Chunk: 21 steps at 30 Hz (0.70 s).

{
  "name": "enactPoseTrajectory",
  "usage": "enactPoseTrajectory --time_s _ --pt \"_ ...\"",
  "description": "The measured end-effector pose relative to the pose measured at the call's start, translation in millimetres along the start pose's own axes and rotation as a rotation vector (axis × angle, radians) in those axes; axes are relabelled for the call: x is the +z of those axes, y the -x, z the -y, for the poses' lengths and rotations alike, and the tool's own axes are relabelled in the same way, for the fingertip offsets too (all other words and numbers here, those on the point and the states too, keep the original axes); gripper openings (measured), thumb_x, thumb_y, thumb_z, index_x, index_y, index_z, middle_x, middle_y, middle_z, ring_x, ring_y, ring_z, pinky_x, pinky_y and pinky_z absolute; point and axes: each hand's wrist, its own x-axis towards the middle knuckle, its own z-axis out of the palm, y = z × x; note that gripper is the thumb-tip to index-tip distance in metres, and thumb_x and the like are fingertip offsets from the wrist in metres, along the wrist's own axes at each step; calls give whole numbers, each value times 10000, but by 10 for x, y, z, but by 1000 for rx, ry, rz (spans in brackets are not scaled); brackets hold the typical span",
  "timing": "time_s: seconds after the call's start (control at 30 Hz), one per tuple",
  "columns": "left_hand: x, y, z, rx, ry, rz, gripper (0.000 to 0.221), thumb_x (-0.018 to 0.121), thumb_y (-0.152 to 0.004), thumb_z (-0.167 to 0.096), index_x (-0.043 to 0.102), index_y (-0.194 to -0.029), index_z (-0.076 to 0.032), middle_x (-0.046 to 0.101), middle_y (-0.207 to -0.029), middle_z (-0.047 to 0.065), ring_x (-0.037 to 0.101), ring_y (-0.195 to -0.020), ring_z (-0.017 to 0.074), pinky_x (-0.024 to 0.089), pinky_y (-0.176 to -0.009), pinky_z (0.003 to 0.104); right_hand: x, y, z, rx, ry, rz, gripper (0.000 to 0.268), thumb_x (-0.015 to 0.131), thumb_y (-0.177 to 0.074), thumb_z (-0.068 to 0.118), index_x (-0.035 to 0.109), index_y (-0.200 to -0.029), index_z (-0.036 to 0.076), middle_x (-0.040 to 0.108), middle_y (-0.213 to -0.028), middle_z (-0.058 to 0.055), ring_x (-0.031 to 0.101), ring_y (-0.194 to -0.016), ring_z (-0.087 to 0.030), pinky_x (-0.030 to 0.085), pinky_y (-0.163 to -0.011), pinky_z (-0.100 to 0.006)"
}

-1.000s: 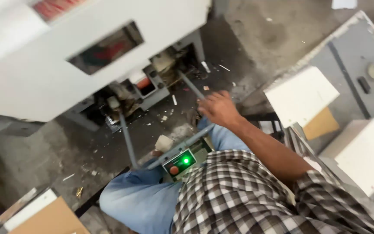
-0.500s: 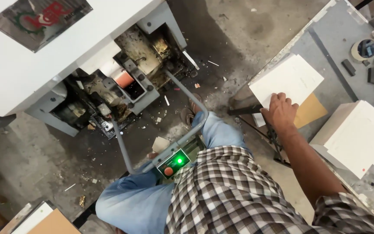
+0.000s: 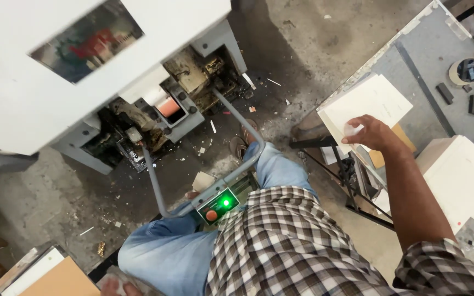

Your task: The operator places individual paper sheets onto a machine bed, positions them correctly, and activates the machine to process (likely punch or bind) the paper.

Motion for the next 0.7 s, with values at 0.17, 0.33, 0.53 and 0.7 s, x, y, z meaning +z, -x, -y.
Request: enactPoseTrajectory --time_s 0.17,0.33,0.53,0.7 --pt "-240 -1731 -1960 -166 126 79 323 649 -909 19 676 -1231 2 607 -1398 256 605 -1275 422 509 -1006 442 48 -58 -81 -31 -14 -18 748 935 -638 442 721 -1256 81 685 -1260 -142 697 -1058 -302 559 -910 -423" --pt "-57 -2918 -3091 88 246 158 286 667 -923 -25 692 -1207 -32 649 -1370 181 619 -1260 398 480 -1091 465 115 13 -143 3 109 -36 699 870 -704 480 721 -1280 113 680 -1288 -156 711 -1078 -317 552 -960 -432" --pt "975 -3371 -3568 213 334 199 276 732 -894 -79 701 -1168 -71 688 -1257 117 605 -1224 344 431 -1071 473 500 124 158 5 444 -226 522 658 -842 349 705 -1327 162 634 -1372 -197 662 -1149 -415 519 -992 -508" --pt "1630 -3417 -3780 84 229 376 520 821 -762 -288 661 -1208 -74 638 -1326 133 519 -1257 379 349 -1013 548 461 233 78 -15 468 -351 410 529 -978 246 720 -1333 170 670 -1364 -197 661 -1188 -425 518 -1008 -539"
